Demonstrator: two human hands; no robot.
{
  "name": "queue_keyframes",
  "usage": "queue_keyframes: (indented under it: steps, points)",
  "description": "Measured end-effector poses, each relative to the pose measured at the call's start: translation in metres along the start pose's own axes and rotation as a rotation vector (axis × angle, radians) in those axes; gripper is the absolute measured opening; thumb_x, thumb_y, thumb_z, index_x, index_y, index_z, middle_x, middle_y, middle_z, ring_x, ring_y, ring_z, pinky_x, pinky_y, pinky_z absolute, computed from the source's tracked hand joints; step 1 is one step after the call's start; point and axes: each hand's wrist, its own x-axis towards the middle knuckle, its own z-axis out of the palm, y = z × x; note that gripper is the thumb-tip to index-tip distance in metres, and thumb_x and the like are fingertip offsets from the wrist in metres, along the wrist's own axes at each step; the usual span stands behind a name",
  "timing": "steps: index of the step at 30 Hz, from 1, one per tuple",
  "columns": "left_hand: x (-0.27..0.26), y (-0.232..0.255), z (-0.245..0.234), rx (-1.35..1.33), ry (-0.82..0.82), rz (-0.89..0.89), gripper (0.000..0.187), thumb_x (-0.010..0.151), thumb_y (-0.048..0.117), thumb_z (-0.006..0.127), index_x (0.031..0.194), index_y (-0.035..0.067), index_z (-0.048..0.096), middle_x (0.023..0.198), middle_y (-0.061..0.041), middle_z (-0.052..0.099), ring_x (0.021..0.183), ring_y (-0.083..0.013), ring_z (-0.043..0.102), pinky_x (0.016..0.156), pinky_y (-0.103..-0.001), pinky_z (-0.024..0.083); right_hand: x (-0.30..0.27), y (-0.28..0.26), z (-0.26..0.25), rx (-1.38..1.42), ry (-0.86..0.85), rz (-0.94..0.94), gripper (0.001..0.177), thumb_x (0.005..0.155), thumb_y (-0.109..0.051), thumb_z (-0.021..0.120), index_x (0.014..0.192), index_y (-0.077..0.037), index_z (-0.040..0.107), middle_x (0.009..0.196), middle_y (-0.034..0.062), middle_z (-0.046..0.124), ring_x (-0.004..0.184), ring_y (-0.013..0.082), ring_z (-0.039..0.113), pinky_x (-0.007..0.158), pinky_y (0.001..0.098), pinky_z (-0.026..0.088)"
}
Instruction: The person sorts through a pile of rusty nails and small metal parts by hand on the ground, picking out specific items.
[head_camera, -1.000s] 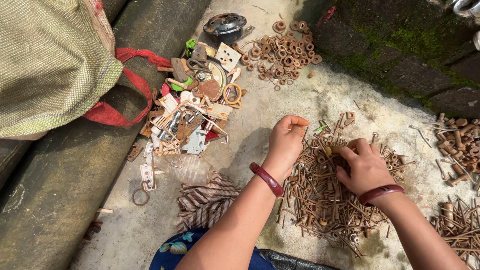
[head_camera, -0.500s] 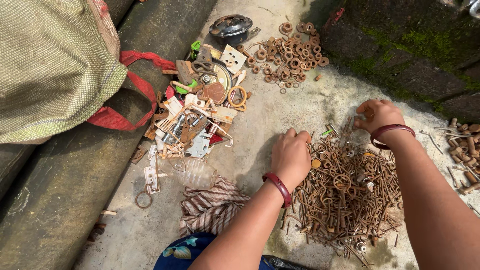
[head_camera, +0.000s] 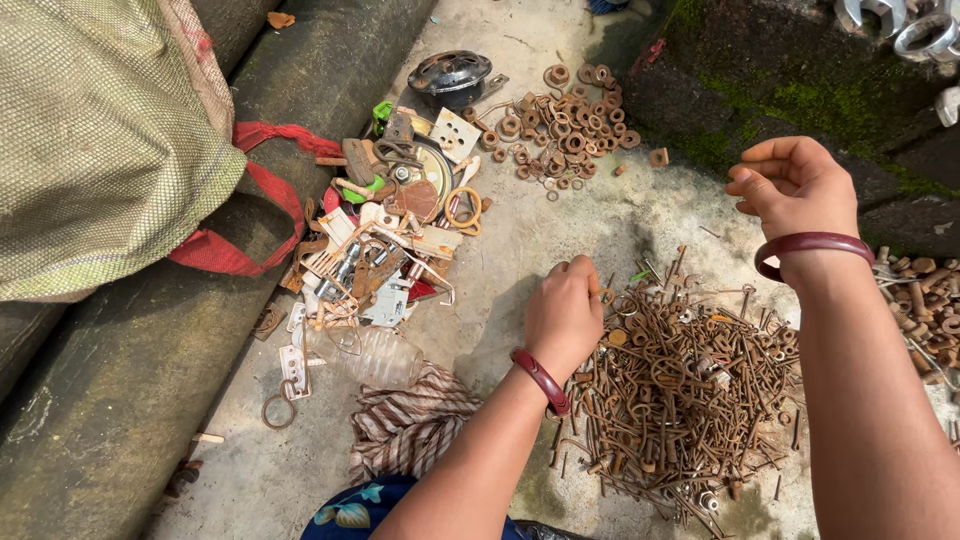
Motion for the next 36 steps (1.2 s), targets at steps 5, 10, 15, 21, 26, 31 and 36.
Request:
queue_keyframes:
  steps: [5,10,15,21,26,31,36]
  points:
    - [0.006,-0.002,-0.036,-0.022,-0.154,-0.027,0.018,0.081,0.012,0.077,0.095,0.008,0.068,0.077,-0.012,0.072,0.076,-0.0291,0.072,0.071,-0.042,0.056,-0.059,0.009,-0.012,-0.408,-0.143,0.031,0.016,0.096,-0.016,0.071,0.110,-0.009,0.072,0.103,0.0073,0.077,0.094,0.0192,0.073,0.086,0.0370,0.059]
    - [0.009,0.003,-0.043,-0.231,-0.417,-0.159,0.009,0.085,0.006,0.068,0.095,0.007,0.070,0.081,-0.008,0.076,0.080,-0.0210,0.080,0.071,-0.030,0.059,-0.129,0.077,-0.034,-0.687,-0.428,0.061,0.025,0.088,-0.028,0.077,0.111,-0.019,0.076,0.106,0.0024,0.081,0.096,0.0163,0.079,0.092,0.0344,0.062]
    - [0.029,-0.005,-0.044,-1.135,0.192,-0.193,0.024,0.093,0.000,0.052,0.113,0.012,0.059,0.104,-0.006,0.069,0.090,-0.0174,0.077,0.077,-0.029,0.061,-0.182,0.115,-0.063,-0.657,-0.408,0.282,0.029,0.087,-0.030,0.077,0.115,-0.023,0.075,0.109,0.0017,0.081,0.098,0.0168,0.081,0.092,0.0341,0.064]
    - [0.015,-0.005,-0.011,-0.551,-0.160,-0.157,0.019,0.094,0.002,0.057,0.110,0.006,0.067,0.107,-0.010,0.070,0.089,-0.0202,0.073,0.078,-0.034,0.059,-0.174,0.103,-0.053,-0.563,-0.131,0.132,0.038,0.087,-0.028,0.073,0.124,-0.016,0.072,0.121,0.0086,0.074,0.101,0.0242,0.076,0.089,0.0403,0.062]
    - [-0.014,0.008,0.014,0.029,-0.202,0.248,0.029,0.084,0.003,0.068,0.112,0.010,0.070,0.112,-0.013,0.063,0.113,-0.0342,0.059,0.097,-0.045,0.049,-0.167,0.083,0.016,-0.697,-0.057,-0.273,0.041,0.084,-0.023,0.076,0.123,-0.012,0.070,0.130,0.0111,0.065,0.120,0.0308,0.060,0.101,0.0472,0.049]
    - [-0.027,0.015,0.028,0.166,-0.239,0.286,0.031,0.082,0.004,0.070,0.113,0.009,0.070,0.115,-0.014,0.061,0.113,-0.0343,0.056,0.098,-0.045,0.048,-0.175,0.060,0.028,-0.732,-0.150,-0.225,0.032,0.081,-0.013,0.074,0.113,-0.011,0.072,0.123,0.0096,0.063,0.107,0.0321,0.060,0.097,0.0458,0.052]
    - [-0.023,0.011,0.026,0.221,-0.214,0.320,0.014,0.088,0.002,0.068,0.099,0.008,0.072,0.112,-0.013,0.064,0.113,-0.0342,0.058,0.100,-0.045,0.050,-0.186,0.047,0.015,-0.735,-0.304,-0.180,0.036,0.071,-0.011,0.077,0.106,-0.015,0.075,0.114,0.0092,0.063,0.106,0.0294,0.062,0.093,0.0439,0.054]
